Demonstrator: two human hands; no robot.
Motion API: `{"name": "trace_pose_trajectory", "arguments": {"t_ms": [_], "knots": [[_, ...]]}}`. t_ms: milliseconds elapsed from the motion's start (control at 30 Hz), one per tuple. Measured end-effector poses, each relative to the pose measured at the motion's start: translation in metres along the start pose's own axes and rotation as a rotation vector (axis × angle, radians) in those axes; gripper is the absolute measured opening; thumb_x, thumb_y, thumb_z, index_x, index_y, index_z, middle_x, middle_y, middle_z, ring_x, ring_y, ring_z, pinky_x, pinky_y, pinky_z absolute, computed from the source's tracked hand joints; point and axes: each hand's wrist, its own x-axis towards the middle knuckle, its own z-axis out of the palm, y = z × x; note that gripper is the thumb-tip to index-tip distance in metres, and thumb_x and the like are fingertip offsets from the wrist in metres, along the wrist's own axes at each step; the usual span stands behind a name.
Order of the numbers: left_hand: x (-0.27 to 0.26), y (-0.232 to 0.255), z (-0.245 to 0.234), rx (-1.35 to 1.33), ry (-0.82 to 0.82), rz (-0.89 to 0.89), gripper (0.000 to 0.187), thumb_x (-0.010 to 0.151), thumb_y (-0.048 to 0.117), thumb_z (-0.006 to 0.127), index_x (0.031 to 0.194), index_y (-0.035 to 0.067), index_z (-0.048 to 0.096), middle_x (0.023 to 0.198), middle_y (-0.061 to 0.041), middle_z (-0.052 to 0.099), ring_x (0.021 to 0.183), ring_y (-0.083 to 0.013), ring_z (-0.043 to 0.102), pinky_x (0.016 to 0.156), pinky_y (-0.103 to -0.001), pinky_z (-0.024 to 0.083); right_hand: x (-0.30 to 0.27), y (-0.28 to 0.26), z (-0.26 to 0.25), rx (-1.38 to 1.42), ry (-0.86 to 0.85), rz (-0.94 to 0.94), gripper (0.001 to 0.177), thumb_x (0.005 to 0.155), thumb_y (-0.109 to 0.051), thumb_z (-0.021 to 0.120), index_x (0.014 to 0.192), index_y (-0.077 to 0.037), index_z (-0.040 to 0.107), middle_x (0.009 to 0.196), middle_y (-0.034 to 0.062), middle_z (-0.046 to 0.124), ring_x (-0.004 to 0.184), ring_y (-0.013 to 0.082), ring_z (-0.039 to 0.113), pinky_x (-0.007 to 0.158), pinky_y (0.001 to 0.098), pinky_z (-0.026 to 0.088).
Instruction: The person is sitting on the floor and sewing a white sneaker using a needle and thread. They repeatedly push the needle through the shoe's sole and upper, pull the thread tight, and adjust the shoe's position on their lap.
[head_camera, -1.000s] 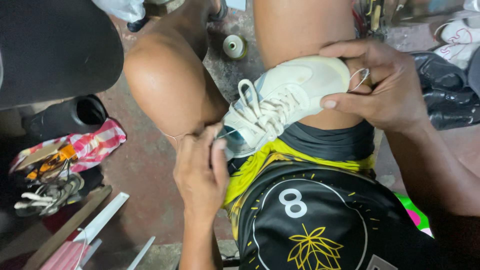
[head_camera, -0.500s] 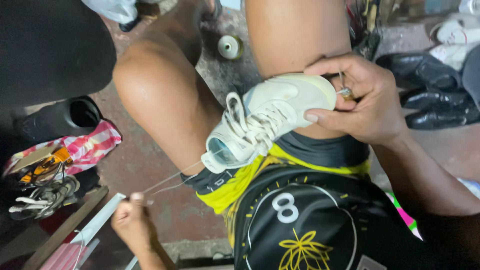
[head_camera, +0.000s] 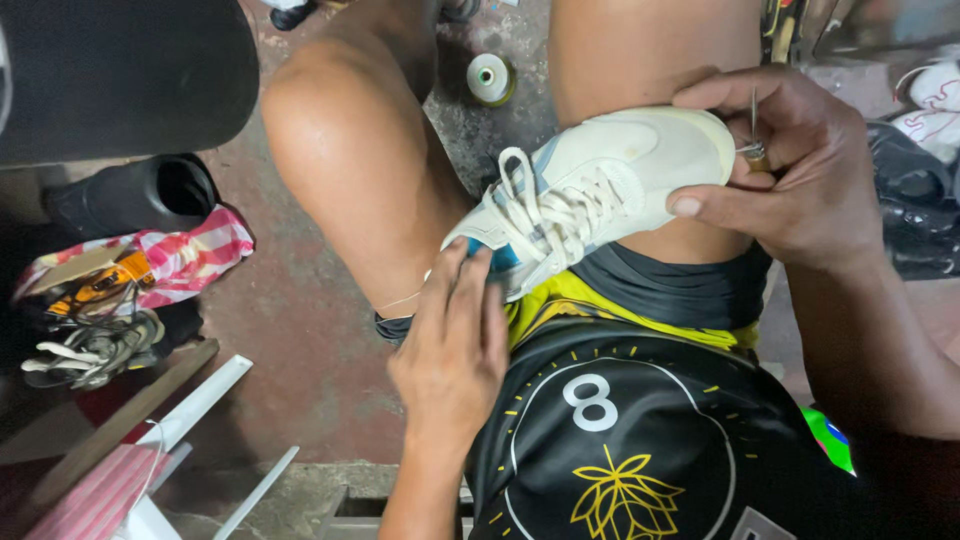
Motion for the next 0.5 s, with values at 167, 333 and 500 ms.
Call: {"name": "trace_pose_trajectory", "arguments": {"t_ms": [167,333,500], "knots": [[0.022,0.002,0.014,0.027,-0.066,-0.037,0.025,0.089,0.021,0.084,0.109,0.009,0.073,0.098,-0.009,0.064,0.089,-0.0290,0.066,0.072,-0.041,0.054,-0.011,0.008,-0.006,-0.101,0.045,0.019,0.062,0.079,0.007,0.083,0.136,0.005,0.058,0.093,0.0037,0.066,0.069,-0.0006,0.050,0.068,0.0137,0.040],[0.020,-0.005,0.022,-0.077,-0.036,-0.007,0.017,0.095,0.016,0.080,0.103,0.007,0.068,0.109,-0.010,0.067,0.093,-0.0261,0.068,0.072,-0.039,0.055,-0.008,0.015,-0.010,-0.076,-0.018,-0.032,0.062,0.083,0.006,0.083,0.139,0.006,0.056,0.073,-0.0061,0.053,0.062,-0.0048,0.045,0.063,0.0112,0.036],[0.022,-0.006,0.022,-0.063,-0.021,0.059,0.018,0.097,0.014,0.077,0.106,0.004,0.065,0.104,-0.012,0.068,0.094,-0.0290,0.067,0.078,-0.040,0.054,-0.010,0.013,-0.011,-0.071,-0.029,-0.037,0.060,0.081,0.005,0.083,0.135,0.006,0.056,0.069,-0.0098,0.045,0.060,-0.0060,0.036,0.059,0.0124,0.028]]}}
